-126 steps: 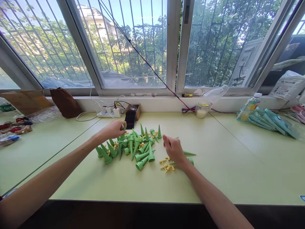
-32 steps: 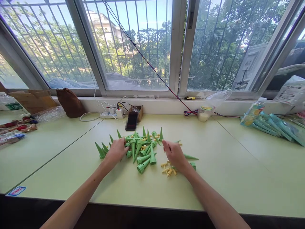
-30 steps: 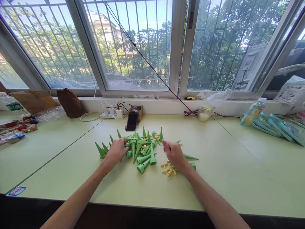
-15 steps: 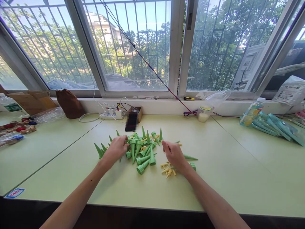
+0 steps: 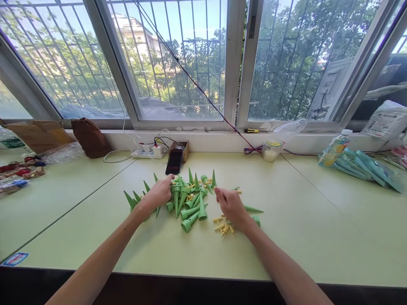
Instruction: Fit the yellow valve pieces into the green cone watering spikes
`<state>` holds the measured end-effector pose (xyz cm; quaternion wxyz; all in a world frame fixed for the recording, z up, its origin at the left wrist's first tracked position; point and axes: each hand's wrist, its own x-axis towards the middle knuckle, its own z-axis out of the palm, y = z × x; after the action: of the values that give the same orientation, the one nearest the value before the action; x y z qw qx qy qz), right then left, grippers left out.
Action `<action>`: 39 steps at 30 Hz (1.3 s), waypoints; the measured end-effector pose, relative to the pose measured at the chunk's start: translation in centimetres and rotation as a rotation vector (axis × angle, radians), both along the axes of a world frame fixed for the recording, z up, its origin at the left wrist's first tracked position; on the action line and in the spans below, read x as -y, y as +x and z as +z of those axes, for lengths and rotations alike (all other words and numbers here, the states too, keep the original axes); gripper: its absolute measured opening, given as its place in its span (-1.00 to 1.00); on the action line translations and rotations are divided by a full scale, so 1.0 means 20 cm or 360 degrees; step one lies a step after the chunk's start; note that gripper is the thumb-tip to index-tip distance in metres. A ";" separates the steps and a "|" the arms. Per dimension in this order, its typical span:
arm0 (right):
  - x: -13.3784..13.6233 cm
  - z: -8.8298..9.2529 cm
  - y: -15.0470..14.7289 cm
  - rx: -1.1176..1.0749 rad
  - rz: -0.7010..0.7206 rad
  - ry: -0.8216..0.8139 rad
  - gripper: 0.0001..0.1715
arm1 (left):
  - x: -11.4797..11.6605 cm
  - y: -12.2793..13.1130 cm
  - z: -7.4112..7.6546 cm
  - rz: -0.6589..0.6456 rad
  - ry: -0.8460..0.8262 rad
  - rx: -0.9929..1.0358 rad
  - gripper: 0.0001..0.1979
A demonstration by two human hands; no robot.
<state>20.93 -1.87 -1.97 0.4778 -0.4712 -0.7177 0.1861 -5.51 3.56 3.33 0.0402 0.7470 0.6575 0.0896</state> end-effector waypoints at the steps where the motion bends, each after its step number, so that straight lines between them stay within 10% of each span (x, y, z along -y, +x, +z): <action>1: 0.00 0.00 0.00 0.0004 0.0000 0.0003 -0.35 | 0.00 0.00 0.01 0.0002 0.0010 -0.0001 -0.56; 7: 0.00 0.00 0.00 0.0012 0.0029 -0.0011 -0.36 | 0.04 0.05 0.07 -0.0088 0.0230 0.0072 -0.71; 12: 0.00 0.00 0.00 0.0033 0.0012 0.0015 -0.37 | 0.11 0.22 0.10 -0.0638 0.0538 0.0339 -0.78; 22: -0.01 0.00 0.03 0.0052 -0.0181 0.0103 -0.43 | 0.28 0.49 -0.16 -0.1515 0.0768 -0.0090 -0.74; 30: 0.01 0.03 0.03 0.0151 -0.0316 0.0198 -0.53 | 0.40 0.51 -0.26 -0.1771 0.0846 -0.0002 -0.83; 39: -0.05 0.19 -0.10 0.0465 0.0082 0.0091 -0.82 | 0.43 0.53 -0.29 -0.1850 0.0719 0.0038 -0.91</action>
<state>19.00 -0.90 1.73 0.3766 -0.4610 -0.7964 0.1071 5.05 -5.06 -2.52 -0.0693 0.9717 0.1078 0.1983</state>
